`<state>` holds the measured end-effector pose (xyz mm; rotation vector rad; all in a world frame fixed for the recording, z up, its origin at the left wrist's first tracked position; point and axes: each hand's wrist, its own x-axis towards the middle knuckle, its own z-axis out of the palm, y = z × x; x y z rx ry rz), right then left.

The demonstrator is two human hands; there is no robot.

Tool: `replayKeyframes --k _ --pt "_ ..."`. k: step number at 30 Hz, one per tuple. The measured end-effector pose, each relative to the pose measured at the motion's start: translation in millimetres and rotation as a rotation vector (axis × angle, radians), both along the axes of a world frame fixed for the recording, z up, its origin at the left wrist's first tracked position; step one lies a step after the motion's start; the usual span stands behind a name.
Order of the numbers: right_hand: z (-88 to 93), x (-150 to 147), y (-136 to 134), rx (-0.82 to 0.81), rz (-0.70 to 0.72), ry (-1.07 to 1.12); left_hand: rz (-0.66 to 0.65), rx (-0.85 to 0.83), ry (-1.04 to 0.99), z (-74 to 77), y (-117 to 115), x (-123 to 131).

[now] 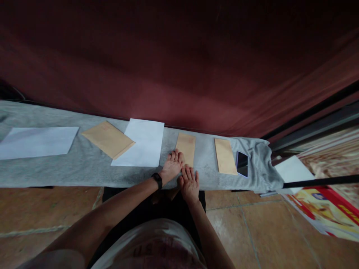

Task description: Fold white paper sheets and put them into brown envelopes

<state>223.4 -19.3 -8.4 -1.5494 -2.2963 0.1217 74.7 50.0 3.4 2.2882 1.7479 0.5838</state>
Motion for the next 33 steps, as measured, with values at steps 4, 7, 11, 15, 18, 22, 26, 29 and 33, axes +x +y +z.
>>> replayKeyframes --k 4,7,11,15,18,22,26,29,33 --pt "0.7 -0.1 0.0 -0.005 -0.003 -0.011 0.060 -0.019 0.037 7.9 -4.0 1.0" --pt "0.2 -0.7 0.3 -0.012 -0.008 -0.018 0.120 -0.048 0.002 14.2 -3.8 0.4" --pt "-0.7 -1.5 0.6 -0.007 -0.015 -0.014 0.232 -0.176 -0.348 18.5 7.4 -7.6" --pt "0.9 -2.2 0.5 0.004 -0.018 -0.005 0.307 -0.305 -0.651 17.9 22.6 -18.1" --pt "3.1 -2.7 1.2 0.008 -0.023 0.011 0.308 -0.387 -0.786 17.0 25.2 -20.3" --pt "4.9 0.4 5.2 0.004 -0.027 0.102 0.330 -0.473 -0.964 18.0 15.0 -18.0" --pt "5.8 8.7 10.7 -0.034 -0.083 0.376 0.356 -0.505 -1.144 20.0 -0.3 -17.0" --pt "7.9 11.6 12.8 -0.148 -0.254 0.741 0.365 -0.504 -1.249 20.8 -11.5 -12.6" --pt "14.7 4.1 13.8 -0.511 -0.346 1.308 0.359 -0.501 -1.347 21.0 -26.9 3.4"
